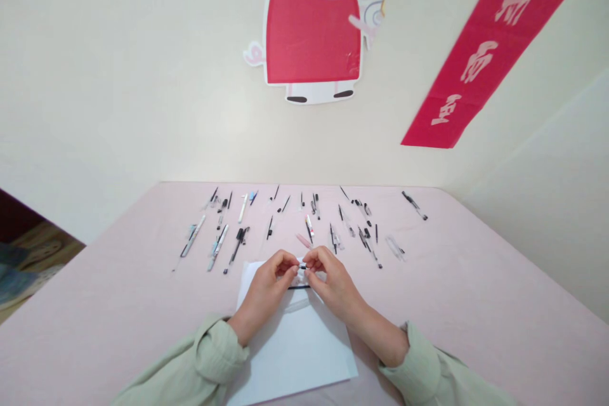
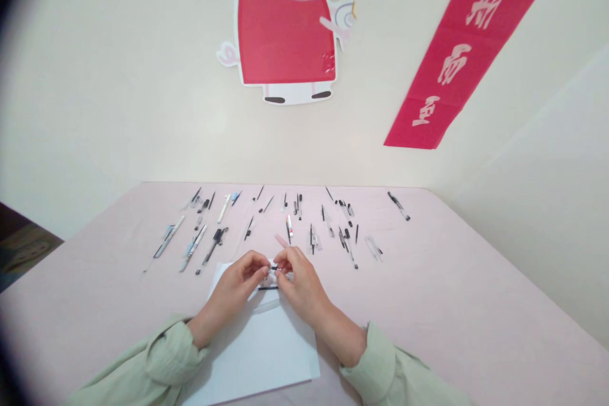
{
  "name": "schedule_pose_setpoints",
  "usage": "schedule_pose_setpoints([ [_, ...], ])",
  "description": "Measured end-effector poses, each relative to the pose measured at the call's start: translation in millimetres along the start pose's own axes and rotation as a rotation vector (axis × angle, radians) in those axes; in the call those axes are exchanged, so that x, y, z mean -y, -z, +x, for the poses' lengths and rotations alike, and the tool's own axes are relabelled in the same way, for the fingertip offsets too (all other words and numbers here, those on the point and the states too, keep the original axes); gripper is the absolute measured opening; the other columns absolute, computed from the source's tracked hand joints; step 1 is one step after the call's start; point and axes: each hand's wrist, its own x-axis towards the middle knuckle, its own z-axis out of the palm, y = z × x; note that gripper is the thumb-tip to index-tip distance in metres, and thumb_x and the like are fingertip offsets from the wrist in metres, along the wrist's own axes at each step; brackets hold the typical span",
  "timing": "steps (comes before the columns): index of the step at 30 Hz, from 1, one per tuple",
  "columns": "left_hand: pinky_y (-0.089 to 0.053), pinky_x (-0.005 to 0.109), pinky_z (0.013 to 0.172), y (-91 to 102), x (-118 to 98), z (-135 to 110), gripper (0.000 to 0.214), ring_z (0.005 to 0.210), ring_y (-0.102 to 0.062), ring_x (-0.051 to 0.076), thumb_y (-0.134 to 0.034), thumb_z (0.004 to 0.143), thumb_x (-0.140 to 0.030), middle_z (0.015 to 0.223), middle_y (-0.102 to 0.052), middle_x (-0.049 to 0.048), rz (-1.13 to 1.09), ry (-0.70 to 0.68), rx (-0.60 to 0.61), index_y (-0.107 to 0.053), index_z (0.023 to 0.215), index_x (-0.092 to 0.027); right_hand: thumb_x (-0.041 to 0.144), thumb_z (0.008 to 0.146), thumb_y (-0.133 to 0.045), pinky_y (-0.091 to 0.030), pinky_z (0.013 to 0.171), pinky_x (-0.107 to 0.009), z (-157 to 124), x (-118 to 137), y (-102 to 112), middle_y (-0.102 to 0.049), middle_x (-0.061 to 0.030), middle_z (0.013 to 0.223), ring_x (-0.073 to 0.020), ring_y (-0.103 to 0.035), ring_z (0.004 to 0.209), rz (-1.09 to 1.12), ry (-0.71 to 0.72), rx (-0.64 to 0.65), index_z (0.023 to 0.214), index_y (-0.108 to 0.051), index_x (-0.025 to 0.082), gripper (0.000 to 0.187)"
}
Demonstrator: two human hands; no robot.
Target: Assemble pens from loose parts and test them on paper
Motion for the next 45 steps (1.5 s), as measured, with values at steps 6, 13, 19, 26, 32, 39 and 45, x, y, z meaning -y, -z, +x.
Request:
schedule_pose_setpoints([
  [6, -0.046, 0.027, 0.065, 0.2, -1.5, -0.6, 0.013, 0.068, -0.056, 0.016, -0.059, 0.08, -0.031, 0.071, -0.06, -0.0007, -0.064, 0.038, 0.007, -0.058, 0.077, -0.018, 0.009, 0.081, -0.052, -0.048, 0.071, -0.028, -0.4, -4.5, -0.4, -0.055, -0.0002, 0.083, -0.0139, -0.055, 0.077, -0.015, 0.009, -0.006, 0.084, -0.054, 0.021, 0.013],
  [13, -0.045, 0.027, 0.065, 0.2, 1.1, -1.3, 0.017, 0.069, -0.056, 0.016, -0.061, 0.079, -0.035, 0.072, -0.06, -0.001, -0.091, 0.046, 0.003, -0.057, 0.077, -0.019, 0.012, 0.083, -0.052, -0.048, 0.07, -0.028, -1.0, -4.5, 0.2, -0.057, -0.0001, 0.081, -0.0138, -0.056, 0.076, -0.013, 0.003, -0.005, 0.083, -0.055, 0.021, 0.009],
  [19, -0.045, 0.027, 0.065, 0.2, 1.4, -1.1, 0.017, 0.068, -0.057, 0.016, -0.061, 0.08, -0.034, 0.071, -0.059, -0.0012, -0.105, 0.049, 0.001, -0.058, 0.077, -0.018, 0.012, 0.083, -0.053, -0.048, 0.07, -0.028, -0.9, -4.7, 0.5, -0.057, 0.0002, 0.081, -0.0138, -0.057, 0.076, -0.017, 0.001, 0.004, 0.083, -0.055, 0.02, 0.009],
  [26, -0.046, 0.028, 0.065, 0.3, 2.4, -1.6, 0.017, 0.069, -0.058, 0.016, -0.06, 0.08, -0.035, 0.072, -0.061, -0.0008, -0.094, 0.057, 0.011, -0.058, 0.078, -0.018, 0.011, 0.083, -0.053, -0.049, 0.072, -0.028, -1.1, -4.2, 0.5, -0.056, 0.0001, 0.082, -0.0138, -0.056, 0.077, -0.024, 0.024, 0.013, 0.084, -0.055, 0.021, 0.01],
  [32, -0.047, 0.028, 0.066, 0.2, 3.4, -1.5, 0.019, 0.069, -0.059, 0.016, -0.061, 0.08, -0.038, 0.072, -0.062, -0.0003, -0.115, 0.068, 0.018, -0.058, 0.079, -0.018, 0.009, 0.082, -0.052, -0.049, 0.073, -0.029, -0.8, -0.6, 1.7, -0.056, -0.0007, 0.083, -0.0151, -0.056, 0.079, -0.041, 0.035, 0.018, 0.083, -0.055, 0.021, 0.013],
  [39, -0.048, 0.028, 0.065, -0.3, -0.5, -1.8, 0.021, 0.068, -0.059, 0.016, -0.062, 0.078, -0.039, 0.071, -0.062, -0.0005, -0.132, 0.087, 0.013, -0.058, 0.077, -0.018, 0.007, 0.081, -0.052, -0.048, 0.074, -0.029, -0.7, -0.4, 1.2, -0.055, -0.0006, 0.083, -0.0152, -0.056, 0.08, -0.026, 0.036, 0.02, 0.083, -0.055, 0.021, 0.014],
  [45, -0.047, 0.029, 0.067, -0.5, 0.5, -2.1, 0.019, 0.07, -0.06, 0.017, -0.061, 0.079, -0.037, 0.074, -0.062, 0.0001, -0.148, 0.09, 0.027, -0.058, 0.079, -0.018, 0.008, 0.082, -0.053, -0.048, 0.074, -0.029, -0.6, -0.1, 1.8, -0.056, -0.0008, 0.084, -0.0151, -0.057, 0.08, -0.03, 0.032, 0.02, 0.085, -0.057, 0.021, 0.014],
])
